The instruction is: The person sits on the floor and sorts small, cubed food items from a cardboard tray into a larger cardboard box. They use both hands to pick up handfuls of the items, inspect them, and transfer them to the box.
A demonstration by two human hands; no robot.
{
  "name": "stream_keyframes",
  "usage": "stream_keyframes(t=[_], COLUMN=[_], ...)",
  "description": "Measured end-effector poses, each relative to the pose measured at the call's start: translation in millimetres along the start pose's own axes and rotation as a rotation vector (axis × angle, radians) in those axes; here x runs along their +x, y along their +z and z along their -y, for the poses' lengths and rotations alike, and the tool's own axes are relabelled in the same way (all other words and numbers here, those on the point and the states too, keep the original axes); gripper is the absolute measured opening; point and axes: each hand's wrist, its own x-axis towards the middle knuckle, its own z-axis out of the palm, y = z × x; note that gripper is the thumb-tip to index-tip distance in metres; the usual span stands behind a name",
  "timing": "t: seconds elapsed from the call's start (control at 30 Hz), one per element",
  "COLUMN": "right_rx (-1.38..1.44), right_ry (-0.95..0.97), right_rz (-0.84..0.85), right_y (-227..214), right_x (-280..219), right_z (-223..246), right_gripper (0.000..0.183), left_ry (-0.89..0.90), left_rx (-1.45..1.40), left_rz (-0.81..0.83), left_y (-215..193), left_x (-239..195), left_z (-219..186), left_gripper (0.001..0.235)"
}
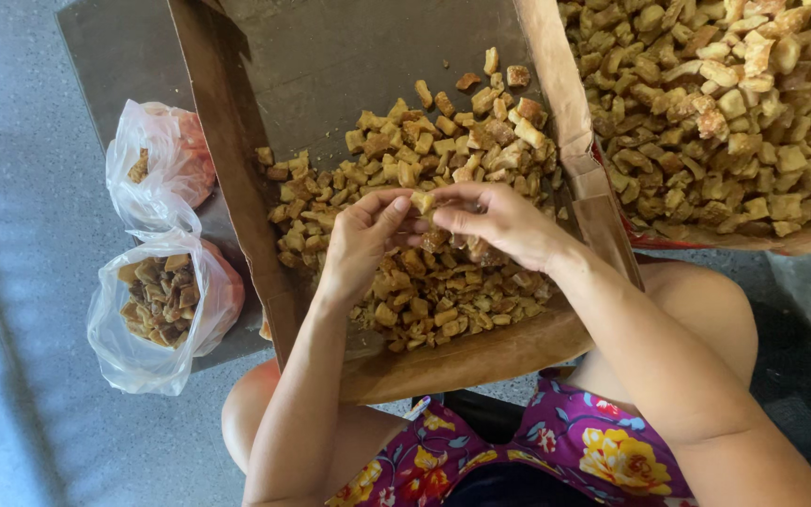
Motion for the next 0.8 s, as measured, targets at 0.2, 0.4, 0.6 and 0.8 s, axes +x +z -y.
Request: stream_keyframes(t=[0.2, 0.4, 0.6, 0.8], right_rx=[0.002, -0.046, 0.416, 0.595], right_ry=[-0.104, -0.095, 0.1, 0.154], right_rz=[-0.004, 0.006, 0.21, 0.234], right_y=[6.4, 4.2, 0.6, 9.0], right_x=[-0.5, -0.5, -7.6, -15.3], right_z=[3.6, 2.0, 8.2, 36.6], right_gripper=[0.04, 0.044, 0.076, 0.084], left_ry=[0.006, 0.204, 0.155, 0.258], left_rx=[-0.19, 0.237, 0.329, 0.383], left_rz=[0.129, 0.088, -0.008, -0.081], left_y=[5.9, 12.7, 14.8, 12.5], left_x=[-6.8, -12.9, -10.0, -5.3], left_z=[-3.0, -15.6, -5.7, 8.4], left_gripper=[0.041, 0.045, 0.03, 0.028])
